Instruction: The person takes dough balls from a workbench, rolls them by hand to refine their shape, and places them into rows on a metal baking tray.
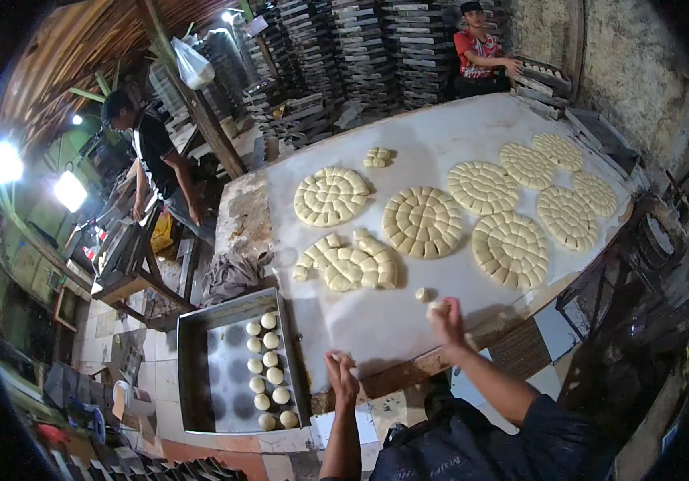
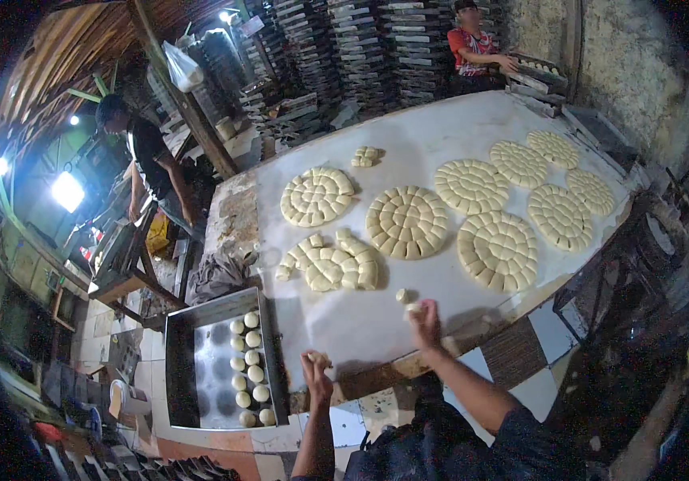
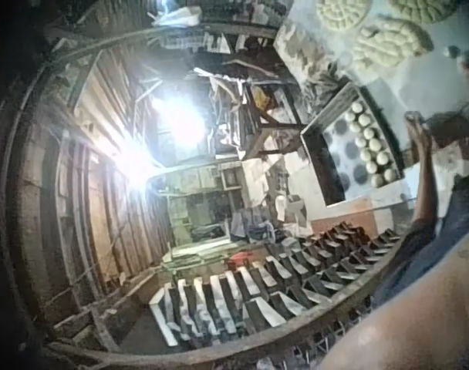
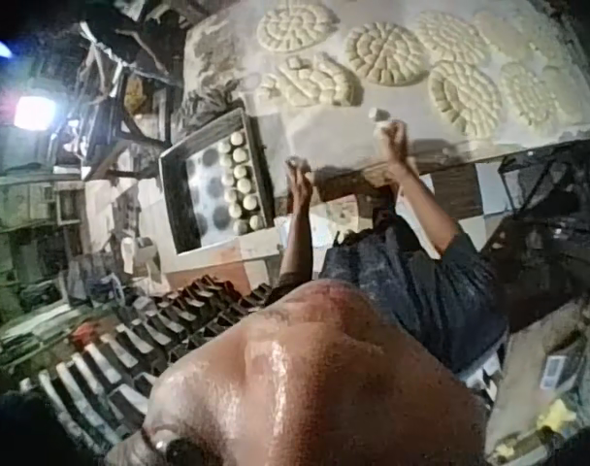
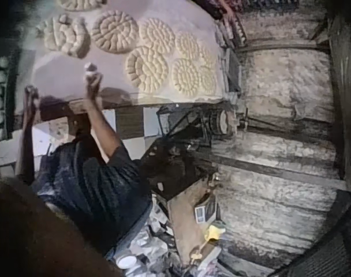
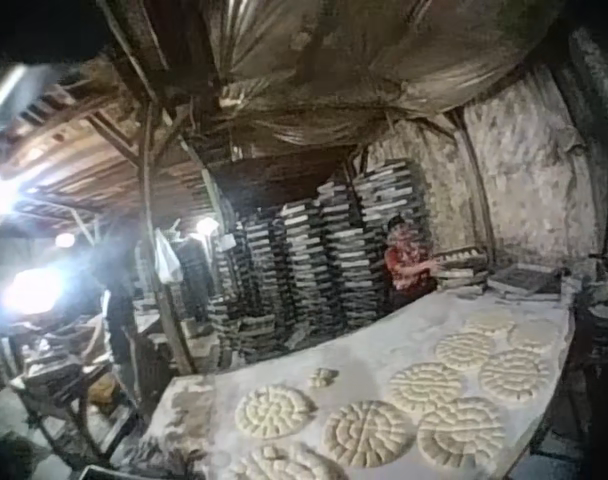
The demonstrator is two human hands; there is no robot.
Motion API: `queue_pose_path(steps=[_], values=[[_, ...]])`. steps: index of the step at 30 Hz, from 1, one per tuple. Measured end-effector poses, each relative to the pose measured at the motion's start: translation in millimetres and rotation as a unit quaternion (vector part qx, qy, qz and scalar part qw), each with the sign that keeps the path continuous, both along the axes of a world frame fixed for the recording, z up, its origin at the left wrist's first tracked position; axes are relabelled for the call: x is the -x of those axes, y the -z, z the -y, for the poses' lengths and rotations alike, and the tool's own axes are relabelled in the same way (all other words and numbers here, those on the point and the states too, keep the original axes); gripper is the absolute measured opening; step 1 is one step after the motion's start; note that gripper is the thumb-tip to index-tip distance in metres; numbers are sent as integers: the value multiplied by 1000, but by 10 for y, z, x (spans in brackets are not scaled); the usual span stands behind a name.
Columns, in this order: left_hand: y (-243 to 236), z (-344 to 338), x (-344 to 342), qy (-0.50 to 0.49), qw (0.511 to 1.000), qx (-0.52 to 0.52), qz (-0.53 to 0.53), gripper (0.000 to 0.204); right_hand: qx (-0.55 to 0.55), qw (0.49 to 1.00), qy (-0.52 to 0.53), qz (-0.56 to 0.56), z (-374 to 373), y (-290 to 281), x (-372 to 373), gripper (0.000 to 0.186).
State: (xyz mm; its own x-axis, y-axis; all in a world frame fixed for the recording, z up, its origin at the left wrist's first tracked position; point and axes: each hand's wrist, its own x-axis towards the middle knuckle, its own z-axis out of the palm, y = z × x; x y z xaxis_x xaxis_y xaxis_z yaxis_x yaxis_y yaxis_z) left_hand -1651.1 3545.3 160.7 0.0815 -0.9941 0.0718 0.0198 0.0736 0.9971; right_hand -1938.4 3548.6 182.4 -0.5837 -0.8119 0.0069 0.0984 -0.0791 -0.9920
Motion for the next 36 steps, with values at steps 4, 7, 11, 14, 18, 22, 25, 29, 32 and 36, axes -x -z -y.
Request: queue_pose_path(steps=[4, 7, 11, 14, 18, 22, 25, 29, 32, 36], values=[[-148, 145, -16, 128, 821, 264, 490, 27, 1, 900, -127, -418, -320, 97, 1235, 16], [54, 735, -167, 97, 802, 248, 535, 30, 89, 728, -213, -646, -76, -14, 1616, 17], [-530, 1258, 814, 2, 872, 192, 450, 40, 50, 813, -160, -557, 680, -126, 1291, 24], [-125, 1156, 1257, 74, 896, 136, 416, 41, 19, 841, -191, -505, 643, 118, 824, 21], [-23, 302, 892, 206, 861, 119, 450, 32, 160, 715, -325, -599, 54, 303, 1216, 14], [46, 809, 38, 112, 797, 102, 584, 11, 81, 766, -286, -571, 651, -22, 1735, 18], [-152, 1581, 684, -7, 859, 163, 486, 8, 33, 796, -202, -569, 1048, -78, 1333, 18], [-73, 1209, 1189, 55, 870, 139, 469, 18, 14, 806, -276, -524, 756, 70, 1012, 13], [-258, 760, 895, 146, 836, 158, 504, 19, 113, 733, -336, -581, 504, 112, 1501, 11], [-12, 1078, 40, 55, 810, 190, 552, 17, 55, 760, -193, -618, 1029, -237, 1678, 12]])
